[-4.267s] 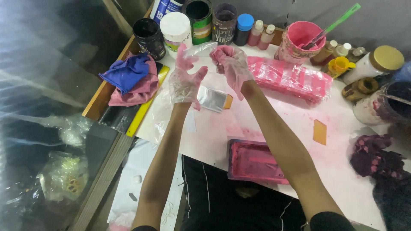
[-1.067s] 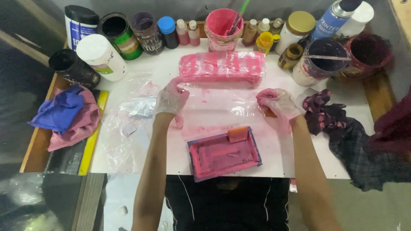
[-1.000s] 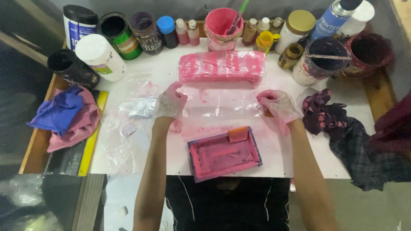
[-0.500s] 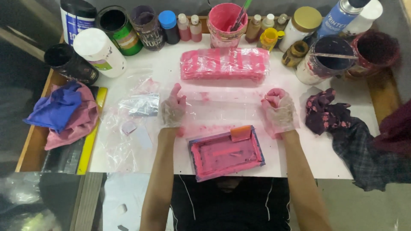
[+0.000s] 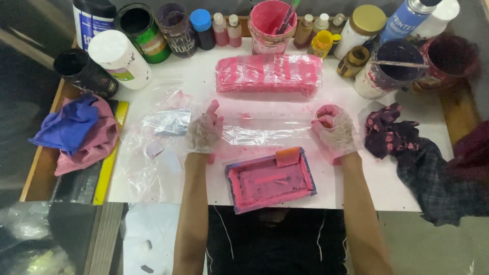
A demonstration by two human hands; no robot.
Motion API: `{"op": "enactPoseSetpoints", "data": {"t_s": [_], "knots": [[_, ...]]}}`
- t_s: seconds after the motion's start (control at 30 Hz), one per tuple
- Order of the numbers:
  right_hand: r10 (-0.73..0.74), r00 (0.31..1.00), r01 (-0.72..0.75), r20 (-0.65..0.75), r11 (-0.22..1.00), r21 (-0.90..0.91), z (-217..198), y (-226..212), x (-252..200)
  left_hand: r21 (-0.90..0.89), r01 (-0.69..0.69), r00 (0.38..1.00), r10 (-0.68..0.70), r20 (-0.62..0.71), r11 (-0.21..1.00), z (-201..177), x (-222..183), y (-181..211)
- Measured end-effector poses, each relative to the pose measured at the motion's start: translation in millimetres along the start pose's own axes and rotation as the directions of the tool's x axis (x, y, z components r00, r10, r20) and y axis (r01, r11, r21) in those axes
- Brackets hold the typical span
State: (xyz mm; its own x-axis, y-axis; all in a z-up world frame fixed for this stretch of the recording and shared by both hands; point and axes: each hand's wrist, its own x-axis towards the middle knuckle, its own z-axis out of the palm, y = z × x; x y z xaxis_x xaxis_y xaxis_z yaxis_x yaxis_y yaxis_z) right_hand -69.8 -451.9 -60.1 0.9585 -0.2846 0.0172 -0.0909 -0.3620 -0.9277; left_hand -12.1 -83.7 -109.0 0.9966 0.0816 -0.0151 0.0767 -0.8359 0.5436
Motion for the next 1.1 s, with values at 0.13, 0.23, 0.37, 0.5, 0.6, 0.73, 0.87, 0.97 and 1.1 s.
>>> {"op": "enactPoseSetpoints", "data": {"t_s": [0.13,0.23,0.37,0.5,0.6,0.73,0.87,0.97,1.1], "knots": [[-0.009,1.000,0.009,-0.014,1.000,-0.025,-2.2,4.6,4.6,0.059,0.024,0.999,-0.026,0.038,0.998,-3.8,1.5,2.6],[-0.010,1.000,0.010,-0.019,1.000,0.003,2.4,-9.6,-4.5,0.083,0.029,0.998,-0.033,0.044,0.996,-5.6,0.3,5.9],[0.012,1.000,-0.011,-0.015,0.999,0.045,-4.1,-13.6,-2.2,0.126,0.018,0.998,-0.025,0.055,0.992,-6.1,-0.2,7.4],[-0.090,0.994,0.074,-0.055,0.968,-0.238,-3.9,36.1,11.8,0.144,0.064,0.992,-0.079,0.099,0.988,-10.1,2.5,13.1],[-0.063,0.986,0.038,-0.152,0.986,-0.165,-2.6,22.9,11.8,0.088,0.070,0.992,-0.078,0.095,0.994,-7.0,6.5,6.3],[0.056,0.990,-0.065,-0.131,0.996,-0.061,-5.7,34.0,20.5,0.124,0.067,0.993,-0.078,0.087,0.990,-35.4,-5.3,36.6],[0.118,0.974,-0.145,-0.191,0.980,-0.133,-4.3,53.7,28.0,0.098,-0.027,0.999,0.030,-0.025,0.995,-16.5,-2.4,4.3],[0.057,0.996,-0.066,-0.069,0.989,-0.131,-5.0,46.4,20.1,0.081,-0.208,0.936,0.223,-0.273,0.975,-32.3,-15.9,34.4],[-0.034,0.992,0.048,0.119,0.992,-0.115,-12.2,21.7,0.4,0.049,-0.562,0.735,0.525,-0.429,0.826,-8.0,-19.1,23.4]]}}
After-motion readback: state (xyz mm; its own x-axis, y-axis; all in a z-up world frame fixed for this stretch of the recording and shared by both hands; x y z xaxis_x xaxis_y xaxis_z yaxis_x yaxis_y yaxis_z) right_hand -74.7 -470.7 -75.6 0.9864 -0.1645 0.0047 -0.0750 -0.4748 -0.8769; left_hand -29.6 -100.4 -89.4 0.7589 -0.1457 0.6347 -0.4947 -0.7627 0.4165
